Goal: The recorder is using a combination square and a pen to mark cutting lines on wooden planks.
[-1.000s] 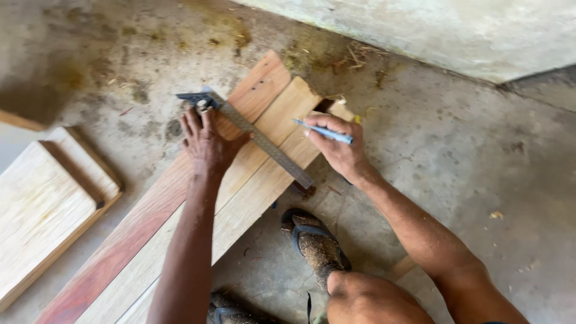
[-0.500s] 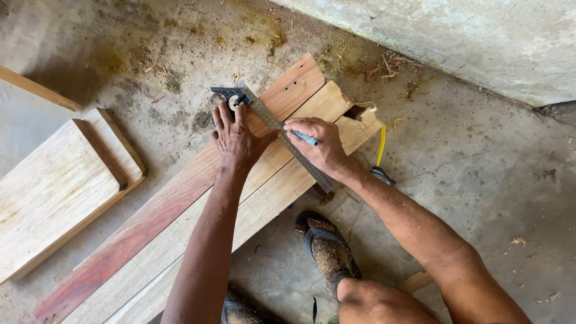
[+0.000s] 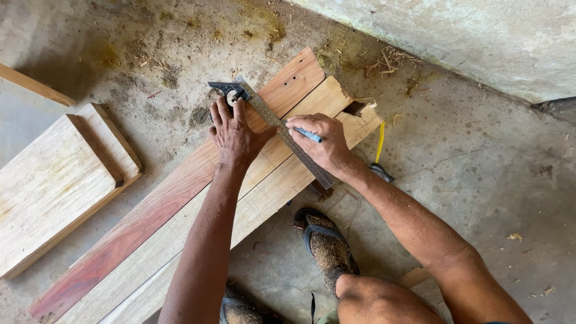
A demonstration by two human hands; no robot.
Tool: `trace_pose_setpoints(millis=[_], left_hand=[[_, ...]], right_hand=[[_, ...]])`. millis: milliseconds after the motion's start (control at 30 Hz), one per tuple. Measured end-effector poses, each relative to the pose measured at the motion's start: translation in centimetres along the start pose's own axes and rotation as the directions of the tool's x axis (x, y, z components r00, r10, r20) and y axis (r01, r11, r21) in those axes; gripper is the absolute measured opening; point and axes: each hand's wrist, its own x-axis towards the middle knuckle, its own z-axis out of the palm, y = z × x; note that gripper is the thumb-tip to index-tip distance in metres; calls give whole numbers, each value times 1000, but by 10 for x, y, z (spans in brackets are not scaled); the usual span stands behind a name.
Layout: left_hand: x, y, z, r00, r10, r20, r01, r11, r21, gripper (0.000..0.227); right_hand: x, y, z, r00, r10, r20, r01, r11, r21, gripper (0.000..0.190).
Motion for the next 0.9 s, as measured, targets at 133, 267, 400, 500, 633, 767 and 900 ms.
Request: trace_pose_setpoints(millis=[133, 267, 400, 500, 633, 767, 900], left_hand=[[0, 1, -1, 1000, 1, -7, -1, 1000, -11, 113], [-1, 0, 1, 1000, 2, -8, -2, 1000, -12, 112], [-1, 0, 2, 1000, 11, -25, -11, 1000, -19, 112], [-1, -1, 2, 1000, 10, -26, -11, 1000, -15, 113], [0, 0, 1, 1000, -5, -11, 5, 1000, -15, 113], [0, -3, 5, 1000, -9, -2, 9, 1000, -22, 114], [2, -3, 4, 1000, -16, 2, 16, 999, -29, 117]], right_hand=[[-2, 4, 4, 1000, -2, -18, 2, 1000, 11, 19], [-1, 7, 6, 1000, -5, -19, 5, 1000, 17, 19], [1, 5, 2, 1000, -6, 5, 6, 1000, -28, 17], [0, -1, -1, 1000, 1, 19, 0, 996, -86, 16], [-3, 9, 4, 1000, -14, 12, 16, 994, -109, 16], [0, 12, 7, 998, -54, -16, 53, 995, -83, 15], [-8, 11, -3, 997, -76, -6, 75, 991, -111, 15]])
